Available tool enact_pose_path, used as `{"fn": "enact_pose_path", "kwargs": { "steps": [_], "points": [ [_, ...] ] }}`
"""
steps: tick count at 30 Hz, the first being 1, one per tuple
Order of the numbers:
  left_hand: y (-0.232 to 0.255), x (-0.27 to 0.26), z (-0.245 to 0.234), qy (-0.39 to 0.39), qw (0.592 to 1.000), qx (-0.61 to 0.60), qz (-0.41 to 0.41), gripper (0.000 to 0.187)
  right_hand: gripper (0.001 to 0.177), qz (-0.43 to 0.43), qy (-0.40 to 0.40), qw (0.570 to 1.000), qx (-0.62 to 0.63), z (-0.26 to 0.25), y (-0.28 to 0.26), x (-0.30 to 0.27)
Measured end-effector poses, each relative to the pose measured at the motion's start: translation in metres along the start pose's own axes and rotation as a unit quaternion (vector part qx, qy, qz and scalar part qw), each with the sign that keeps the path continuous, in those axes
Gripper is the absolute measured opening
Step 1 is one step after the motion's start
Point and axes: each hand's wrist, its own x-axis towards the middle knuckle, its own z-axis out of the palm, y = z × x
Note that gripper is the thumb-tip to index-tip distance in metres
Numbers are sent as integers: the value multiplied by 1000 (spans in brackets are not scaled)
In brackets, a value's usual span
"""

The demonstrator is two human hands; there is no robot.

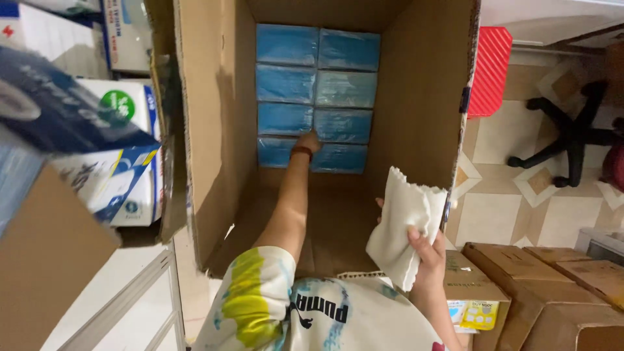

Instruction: The recorder is shown packing small boxes into a larger shipping carton in a pharmacy environment.

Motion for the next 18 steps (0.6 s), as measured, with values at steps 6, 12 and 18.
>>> {"fn": "enact_pose_path", "kwargs": {
  "steps": [6, 12, 18],
  "points": [
    [0, 26, 36, 87, 975, -199, -34, 103, 81, 2, 19, 1000, 19, 2, -4, 4],
    [33, 3, 8, 123, 981, -134, -68, 73, 79, -3, -1, 999, 33, 2, -2, 6],
    [65, 1, -42, 84, 982, -160, 57, 49, 75, -15, 4, 1000, 27, -3, 3, 6]
  ]
}}
